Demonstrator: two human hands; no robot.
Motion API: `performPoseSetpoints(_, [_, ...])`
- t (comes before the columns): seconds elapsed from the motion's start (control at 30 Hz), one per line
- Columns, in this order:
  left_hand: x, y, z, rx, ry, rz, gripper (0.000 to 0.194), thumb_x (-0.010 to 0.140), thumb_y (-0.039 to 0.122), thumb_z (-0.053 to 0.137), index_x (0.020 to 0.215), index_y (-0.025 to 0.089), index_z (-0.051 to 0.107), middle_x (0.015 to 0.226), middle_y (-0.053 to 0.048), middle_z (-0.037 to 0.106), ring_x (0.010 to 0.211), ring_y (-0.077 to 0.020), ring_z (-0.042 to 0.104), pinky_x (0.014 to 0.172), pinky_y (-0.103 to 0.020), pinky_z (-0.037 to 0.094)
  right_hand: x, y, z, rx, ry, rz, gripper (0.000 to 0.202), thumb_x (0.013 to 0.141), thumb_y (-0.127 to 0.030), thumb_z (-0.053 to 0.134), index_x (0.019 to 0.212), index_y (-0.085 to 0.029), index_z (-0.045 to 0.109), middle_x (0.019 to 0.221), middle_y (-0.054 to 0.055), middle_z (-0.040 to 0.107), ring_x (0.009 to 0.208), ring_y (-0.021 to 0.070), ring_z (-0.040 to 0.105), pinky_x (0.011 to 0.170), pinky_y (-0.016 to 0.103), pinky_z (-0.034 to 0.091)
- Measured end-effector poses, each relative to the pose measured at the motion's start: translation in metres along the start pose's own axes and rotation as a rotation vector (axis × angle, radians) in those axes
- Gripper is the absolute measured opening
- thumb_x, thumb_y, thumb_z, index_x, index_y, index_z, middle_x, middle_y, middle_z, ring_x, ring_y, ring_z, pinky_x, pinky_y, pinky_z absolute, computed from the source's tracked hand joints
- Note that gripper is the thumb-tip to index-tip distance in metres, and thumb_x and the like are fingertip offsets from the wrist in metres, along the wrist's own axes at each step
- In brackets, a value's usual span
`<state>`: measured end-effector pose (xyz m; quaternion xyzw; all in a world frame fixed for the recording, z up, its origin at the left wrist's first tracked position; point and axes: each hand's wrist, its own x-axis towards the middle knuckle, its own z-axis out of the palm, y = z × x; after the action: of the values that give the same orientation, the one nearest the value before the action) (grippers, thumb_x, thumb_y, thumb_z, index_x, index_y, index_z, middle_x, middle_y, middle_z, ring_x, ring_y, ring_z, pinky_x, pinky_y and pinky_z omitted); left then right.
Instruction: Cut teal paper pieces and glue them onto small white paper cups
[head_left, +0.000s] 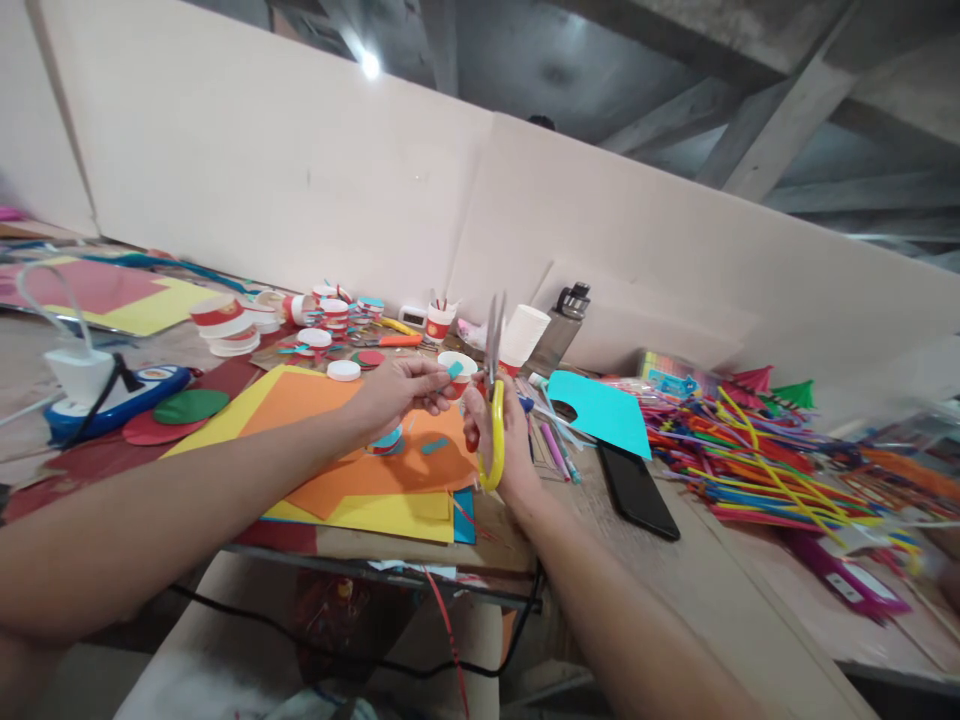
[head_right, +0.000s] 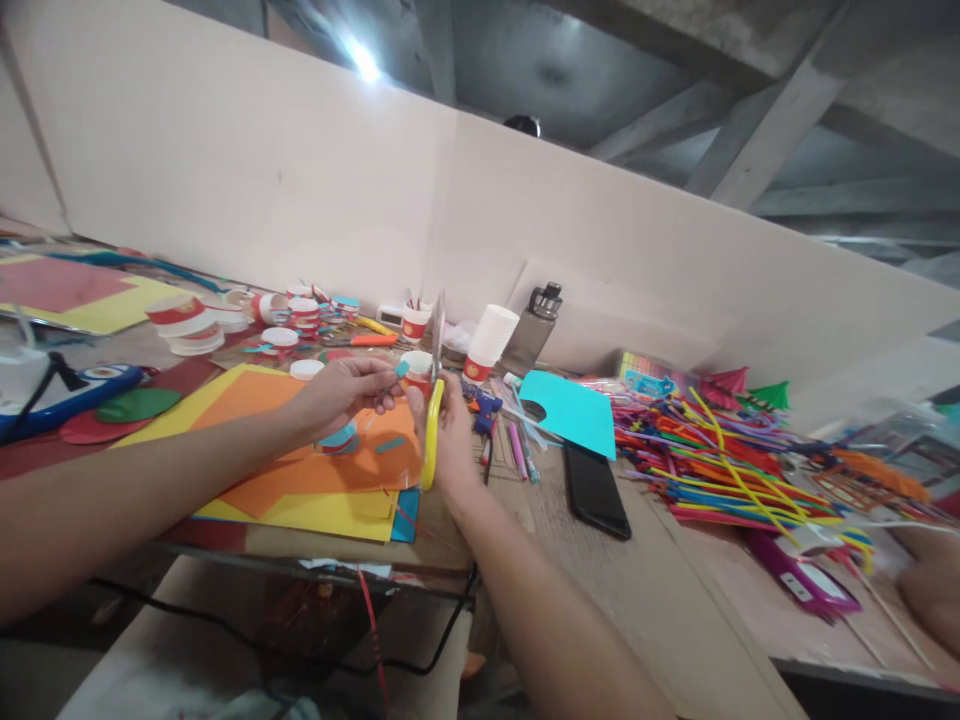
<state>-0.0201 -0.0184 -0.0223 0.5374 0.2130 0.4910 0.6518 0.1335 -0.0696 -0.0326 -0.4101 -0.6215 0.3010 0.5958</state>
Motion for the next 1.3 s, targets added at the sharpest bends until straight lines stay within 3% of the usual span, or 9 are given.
performPoseSetpoints(0.13, [-0.003,-0.003,0.002,0.17,-0.104,-0.049,0.027,0.074,0.037,0.075,0.076,0.011,0.07,0.07,-0.006,0.07,0.055,-0.0106,0.062,0.057,-0.023,0.05,0.002,-0.006,-0.003,0.072,0.076,0.014,0.041,0.078,-0.039,0.069,0.11,-0.022,0.049,0.085,0.0,0.059,0.074,0.0129,0.058,0.063,0.025,0.05])
performPoseSetpoints(0.3, [-0.005,-0.002,0.004,0.232,-0.12,-0.1,0.031,0.07,0.04,0.078,0.074,0.011,0.069,0.071,-0.006,0.07,0.053,-0.0109,0.062,0.055,-0.024,0.05,0.003,-0.005,-0.004,0.03,0.066,-0.04,0.044,0.073,-0.04,0.072,0.107,-0.022,0.052,0.083,0.001,0.062,0.073,0.0151,0.06,0.062,0.027,0.05])
performPoseSetpoints(0.57, [-0.005,-0.003,0.004,0.242,-0.147,-0.127,0.036,0.064,0.044,0.081,0.071,0.011,0.067,0.065,-0.006,0.069,0.05,-0.0122,0.063,0.051,-0.024,0.051,0.0,-0.014,-0.006,-0.112,0.069,-0.078,0.034,0.079,-0.037,0.065,0.107,-0.023,0.055,0.079,0.0,0.059,0.076,0.0158,0.058,0.071,0.03,0.049])
performPoseSetpoints(0.77, [-0.005,-0.006,0.006,0.206,-0.156,-0.123,0.035,0.066,0.041,0.081,0.082,0.013,0.068,0.071,-0.008,0.072,0.054,-0.0166,0.067,0.052,-0.027,0.054,-0.001,-0.019,-0.006,-0.147,0.088,-0.063,0.032,0.081,-0.04,0.062,0.107,-0.022,0.056,0.081,0.003,0.059,0.076,0.017,0.058,0.072,0.032,0.05])
performPoseSetpoints(1.07, [-0.005,0.0,0.005,0.215,-0.139,-0.112,0.033,0.067,0.041,0.08,0.073,0.011,0.067,0.07,-0.009,0.071,0.054,-0.0159,0.066,0.054,-0.027,0.053,-0.001,-0.013,-0.003,-0.06,0.032,-0.019,0.036,0.077,-0.04,0.066,0.104,-0.024,0.049,0.083,0.001,0.058,0.071,0.0148,0.056,0.067,0.029,0.049])
performPoseSetpoints(1.3, [-0.002,0.01,-0.002,0.046,-0.03,-0.088,0.029,0.07,0.039,0.079,0.076,0.013,0.068,0.077,-0.006,0.071,0.068,-0.0144,0.067,0.062,-0.025,0.051,-0.002,-0.011,-0.001,-0.14,-0.044,-0.046,0.031,0.084,-0.043,0.059,0.106,-0.024,0.047,0.1,0.004,0.058,0.092,0.0171,0.056,0.088,0.033,0.047])
